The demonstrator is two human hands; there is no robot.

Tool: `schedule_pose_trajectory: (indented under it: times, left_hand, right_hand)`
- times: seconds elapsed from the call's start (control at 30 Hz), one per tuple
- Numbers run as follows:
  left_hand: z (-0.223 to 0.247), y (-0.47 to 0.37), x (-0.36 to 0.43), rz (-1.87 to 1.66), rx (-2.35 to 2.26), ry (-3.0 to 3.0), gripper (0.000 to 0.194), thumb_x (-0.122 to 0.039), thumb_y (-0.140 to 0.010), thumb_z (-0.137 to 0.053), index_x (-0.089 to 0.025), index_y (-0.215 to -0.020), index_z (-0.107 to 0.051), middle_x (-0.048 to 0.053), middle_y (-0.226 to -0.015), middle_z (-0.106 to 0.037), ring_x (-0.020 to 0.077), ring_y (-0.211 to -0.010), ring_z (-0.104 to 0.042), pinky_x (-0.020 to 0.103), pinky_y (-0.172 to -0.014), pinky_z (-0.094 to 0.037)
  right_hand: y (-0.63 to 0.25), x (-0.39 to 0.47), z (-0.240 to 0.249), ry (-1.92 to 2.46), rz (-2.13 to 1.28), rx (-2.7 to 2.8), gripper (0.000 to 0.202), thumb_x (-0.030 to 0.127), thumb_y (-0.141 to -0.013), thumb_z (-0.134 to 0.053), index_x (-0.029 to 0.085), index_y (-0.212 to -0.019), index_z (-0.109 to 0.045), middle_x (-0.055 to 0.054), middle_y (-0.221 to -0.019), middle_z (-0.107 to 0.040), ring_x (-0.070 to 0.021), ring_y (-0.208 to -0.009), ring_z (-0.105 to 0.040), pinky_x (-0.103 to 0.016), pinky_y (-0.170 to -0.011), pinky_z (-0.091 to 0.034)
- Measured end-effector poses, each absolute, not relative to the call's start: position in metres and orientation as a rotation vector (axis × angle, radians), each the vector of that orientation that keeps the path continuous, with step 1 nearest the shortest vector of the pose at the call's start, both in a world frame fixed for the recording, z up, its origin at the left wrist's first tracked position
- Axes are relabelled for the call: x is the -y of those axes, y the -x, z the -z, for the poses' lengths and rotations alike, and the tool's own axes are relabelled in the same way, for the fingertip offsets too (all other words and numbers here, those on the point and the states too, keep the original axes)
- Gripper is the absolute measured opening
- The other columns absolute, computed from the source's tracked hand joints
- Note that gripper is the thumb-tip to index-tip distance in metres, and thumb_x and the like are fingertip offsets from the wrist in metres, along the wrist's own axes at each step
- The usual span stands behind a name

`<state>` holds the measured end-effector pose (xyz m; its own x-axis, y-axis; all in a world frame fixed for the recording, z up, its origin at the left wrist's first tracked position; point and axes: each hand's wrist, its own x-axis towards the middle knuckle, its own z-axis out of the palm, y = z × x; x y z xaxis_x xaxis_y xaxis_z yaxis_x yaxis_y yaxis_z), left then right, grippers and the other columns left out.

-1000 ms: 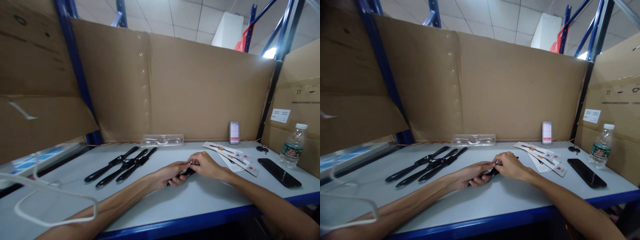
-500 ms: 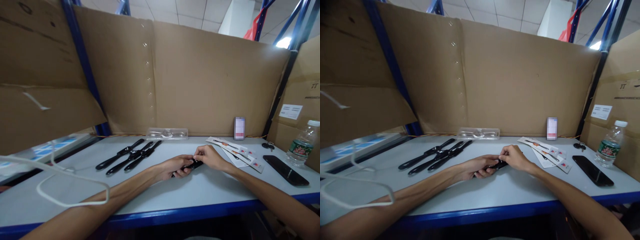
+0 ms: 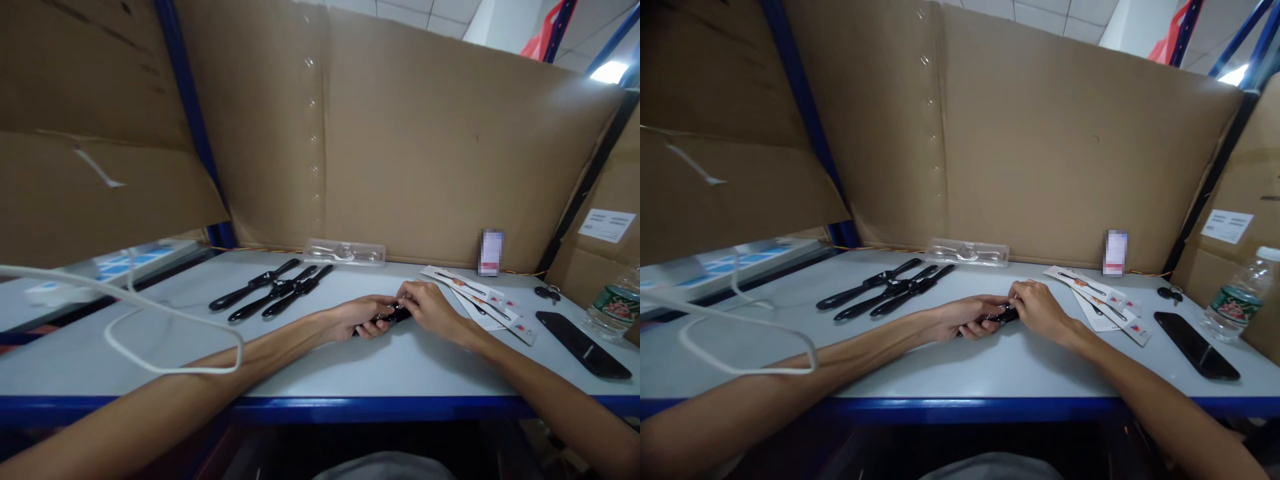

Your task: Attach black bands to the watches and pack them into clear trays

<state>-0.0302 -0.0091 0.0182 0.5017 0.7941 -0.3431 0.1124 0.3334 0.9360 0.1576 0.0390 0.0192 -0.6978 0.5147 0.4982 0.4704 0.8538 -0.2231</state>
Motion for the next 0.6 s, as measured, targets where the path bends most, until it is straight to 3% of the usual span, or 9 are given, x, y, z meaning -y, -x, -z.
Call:
schedule_pose_trajectory:
  times: [0.17, 0.4, 0.6]
  left_hand:
    - [-0.0190, 0.0298, 0.0093, -0.539, -0.983, -1.171, 0.018, -0.028, -0.092, -0.050, -0.024, -0.108, -0.044, -0.009, -0.057, -0.034, 0.0042, -0.039, -0.016, 0.015, -0.039, -0.008]
    - [-0.0192, 0.0312, 0.0086, -0.506, -0.923, -1.247, 0.030, -0.043, -0.087, -0.063, -0.024, -0.103, -0.046, -0.010, -0.057, -0.034, 0.0037, -0.040, -0.016, 0.016, -0.038, -0.007]
    - [-0.0200, 0.0307, 0.0105, -0.527, -0.927, -1.224, 0.034, -0.048, -0.087, -0.062, -0.023, -0.104, -0.046, -0.010, -0.056, -0.033, 0.0039, -0.040, -0.016, 0.015, -0.037, -0.008]
  right_hand:
    - [-0.1581, -0.0400, -0.0164, 0.626, 0.021, 2.554, 0.023, 0.006, -0.092, -0.047, 0.016, -0.086, -0.066, -0.005, -0.079, -0.065, -0.0172, -0.077, -0.055, -0.028, -0.072, -0.037]
    - [-0.1536, -0.0366, -0.0108, 0.706, 0.020, 2.507, 0.022, 0.002, -0.090, -0.046, 0.015, -0.086, -0.064, -0.006, -0.082, -0.065, -0.0166, -0.075, -0.055, -0.027, -0.070, -0.037]
    - [-0.1546, -0.0376, -0.0152, 0.714, -0.130, 2.477, 0.024, 0.002, -0.087, -0.047, 0.016, -0.089, -0.066, -0.005, -0.085, -0.068, -0.0165, -0.078, -0.059, -0.027, -0.072, -0.039]
